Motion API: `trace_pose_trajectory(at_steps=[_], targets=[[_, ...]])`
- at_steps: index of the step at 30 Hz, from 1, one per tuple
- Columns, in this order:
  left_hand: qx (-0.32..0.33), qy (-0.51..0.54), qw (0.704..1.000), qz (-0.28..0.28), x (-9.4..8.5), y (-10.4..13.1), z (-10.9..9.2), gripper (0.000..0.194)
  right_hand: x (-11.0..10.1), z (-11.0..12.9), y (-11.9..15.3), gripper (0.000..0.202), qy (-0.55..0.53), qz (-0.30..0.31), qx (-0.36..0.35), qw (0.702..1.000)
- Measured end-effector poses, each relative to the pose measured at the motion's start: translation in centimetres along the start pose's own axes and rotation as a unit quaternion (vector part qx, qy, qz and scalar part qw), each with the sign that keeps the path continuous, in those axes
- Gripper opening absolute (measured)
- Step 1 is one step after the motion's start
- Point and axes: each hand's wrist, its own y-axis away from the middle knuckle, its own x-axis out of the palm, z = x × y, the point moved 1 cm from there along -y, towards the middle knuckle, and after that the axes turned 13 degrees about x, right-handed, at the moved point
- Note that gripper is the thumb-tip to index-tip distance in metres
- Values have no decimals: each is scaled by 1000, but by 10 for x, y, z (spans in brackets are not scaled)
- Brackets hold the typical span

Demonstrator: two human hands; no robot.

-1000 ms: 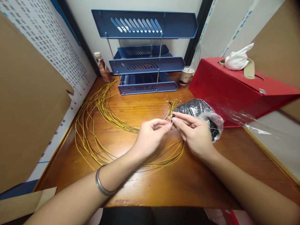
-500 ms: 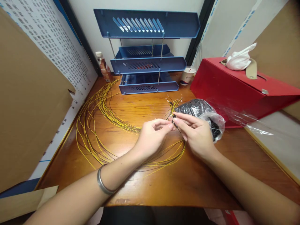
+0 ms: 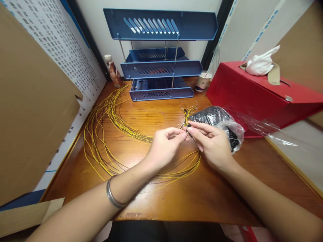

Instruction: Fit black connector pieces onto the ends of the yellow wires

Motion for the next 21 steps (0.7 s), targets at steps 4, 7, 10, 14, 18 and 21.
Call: trace_pose_trajectory(at_steps=[4,7,10,14,18,21], targets=[[-4,2,1000,1,0,1,0,11,-1,-1,-1,27,-1,3,1,1000],[-11,6,1000,1,0,2,0,13,-3,0,-2,27,-15,-8,-3,1000],[-9,3,1000,1,0,2,1,14,-3,2,-2,25,-24,-14,-4,1000],[8,-4,1000,-4,0,1,2,12,-3,2,-1,25,-25,-14,0,1000],[11,-3,1000,-8,0,1,2,12,-2,-1,0,29,-10,-3,7,1000],[10,-1,1000,-9,0,0,3,11,0,-2,0,29,2,0,5,1000]])
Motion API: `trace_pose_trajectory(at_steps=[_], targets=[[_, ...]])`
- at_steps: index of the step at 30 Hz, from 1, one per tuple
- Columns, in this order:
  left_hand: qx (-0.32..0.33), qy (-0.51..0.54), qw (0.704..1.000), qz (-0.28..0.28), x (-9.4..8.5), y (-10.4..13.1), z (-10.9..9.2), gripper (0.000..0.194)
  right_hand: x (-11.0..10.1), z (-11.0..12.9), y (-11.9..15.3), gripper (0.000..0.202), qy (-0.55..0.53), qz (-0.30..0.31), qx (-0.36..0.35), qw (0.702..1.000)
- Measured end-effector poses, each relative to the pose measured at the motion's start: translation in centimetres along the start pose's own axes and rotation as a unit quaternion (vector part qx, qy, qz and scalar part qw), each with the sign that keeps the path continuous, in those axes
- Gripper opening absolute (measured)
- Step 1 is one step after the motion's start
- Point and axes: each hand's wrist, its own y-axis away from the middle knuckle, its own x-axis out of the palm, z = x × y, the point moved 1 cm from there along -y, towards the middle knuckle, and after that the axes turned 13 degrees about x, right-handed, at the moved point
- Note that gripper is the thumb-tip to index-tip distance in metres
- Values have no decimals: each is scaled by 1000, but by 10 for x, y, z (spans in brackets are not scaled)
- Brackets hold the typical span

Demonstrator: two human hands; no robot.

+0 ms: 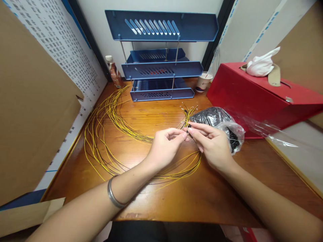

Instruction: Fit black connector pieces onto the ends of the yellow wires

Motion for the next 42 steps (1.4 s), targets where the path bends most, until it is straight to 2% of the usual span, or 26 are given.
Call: trace_pose_trajectory(at_steps=[11,19,23,29,35,42], targets=[[-18,9,1000,11,1,3,-1,17,-3,8,-2,26,-26,-43,-7,999],[-7,8,1000,-3,1,0,-1,18,2,0,1,28,-32,-2,7,999],[-14,2,1000,-3,1,1,-1,20,1,0,1,27,-31,-3,6,999],[-17,-11,999,29,0,1,-2,18,-1,4,-1,25,-49,-14,2,999],[-6,2,1000,13,-1,-1,-2,12,1,1,0,27,-53,-3,9,999],[-4,-10,1000,20,0,-1,-2,13,1,2,0,24,-41,-5,0,999]])
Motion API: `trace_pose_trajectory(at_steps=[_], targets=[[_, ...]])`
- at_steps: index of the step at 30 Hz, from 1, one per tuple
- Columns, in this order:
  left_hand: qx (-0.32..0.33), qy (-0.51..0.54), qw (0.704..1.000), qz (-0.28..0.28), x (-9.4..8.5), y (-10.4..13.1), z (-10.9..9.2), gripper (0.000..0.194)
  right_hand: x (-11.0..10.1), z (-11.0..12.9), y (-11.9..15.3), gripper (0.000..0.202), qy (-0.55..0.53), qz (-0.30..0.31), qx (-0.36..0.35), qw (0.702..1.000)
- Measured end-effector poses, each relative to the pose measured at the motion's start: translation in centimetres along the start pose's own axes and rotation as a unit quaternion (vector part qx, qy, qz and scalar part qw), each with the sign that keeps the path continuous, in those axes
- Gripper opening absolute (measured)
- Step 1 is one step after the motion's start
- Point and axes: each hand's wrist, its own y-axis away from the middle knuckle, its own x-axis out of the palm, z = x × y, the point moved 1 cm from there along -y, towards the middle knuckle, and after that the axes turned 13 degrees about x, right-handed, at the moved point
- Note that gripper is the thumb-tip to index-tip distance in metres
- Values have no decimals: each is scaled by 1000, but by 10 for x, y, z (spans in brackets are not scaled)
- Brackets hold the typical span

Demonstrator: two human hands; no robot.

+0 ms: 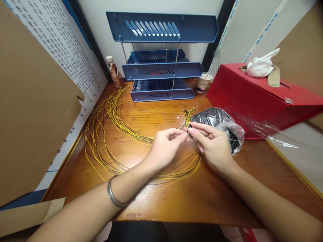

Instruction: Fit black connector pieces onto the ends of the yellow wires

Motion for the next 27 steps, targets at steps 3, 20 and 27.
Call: trace_pose_trajectory(at_steps=[3,20,27], targets=[[3,-3,1000,8,0,1,0,13,-3,4,-1,26,1,-27,-12,1000],[4,-9,1000,0,0,1,0,13,-3,0,-1,24,14,-3,-9,1000],[11,-17,1000,-1,0,2,0,12,1,0,1,28,1,-2,7,1000]])
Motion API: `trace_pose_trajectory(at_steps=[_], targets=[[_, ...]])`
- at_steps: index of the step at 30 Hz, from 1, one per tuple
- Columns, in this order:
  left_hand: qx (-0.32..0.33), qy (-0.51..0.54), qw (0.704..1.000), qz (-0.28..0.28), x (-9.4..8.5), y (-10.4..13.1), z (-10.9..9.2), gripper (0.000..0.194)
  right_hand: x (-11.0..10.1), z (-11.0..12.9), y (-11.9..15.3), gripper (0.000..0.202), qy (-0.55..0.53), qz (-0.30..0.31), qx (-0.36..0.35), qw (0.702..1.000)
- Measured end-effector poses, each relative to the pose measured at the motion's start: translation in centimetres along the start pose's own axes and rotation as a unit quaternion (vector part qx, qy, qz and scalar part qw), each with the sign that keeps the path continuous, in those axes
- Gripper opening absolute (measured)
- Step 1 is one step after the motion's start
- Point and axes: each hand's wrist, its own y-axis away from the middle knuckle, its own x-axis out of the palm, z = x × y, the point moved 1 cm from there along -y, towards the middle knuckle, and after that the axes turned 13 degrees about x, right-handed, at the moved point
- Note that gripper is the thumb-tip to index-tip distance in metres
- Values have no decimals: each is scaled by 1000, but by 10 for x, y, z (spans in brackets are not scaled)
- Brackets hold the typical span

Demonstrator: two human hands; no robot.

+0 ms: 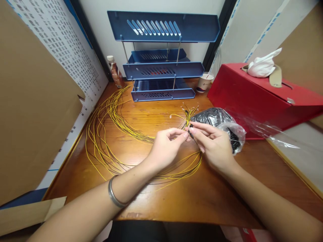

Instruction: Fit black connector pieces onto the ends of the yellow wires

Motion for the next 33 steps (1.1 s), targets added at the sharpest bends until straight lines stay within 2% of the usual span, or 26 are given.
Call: trace_pose_trajectory(at_steps=[13,19,33], targets=[[-10,6,1000,8,0,-1,-1,14,-3,2,-1,29,17,-16,-8,1000],[10,14,1000,6,0,-1,4,13,1,-3,0,28,16,5,-3,1000],[14,7,1000,3,-1,0,3,12,-2,-1,0,31,37,-8,-10,999]])
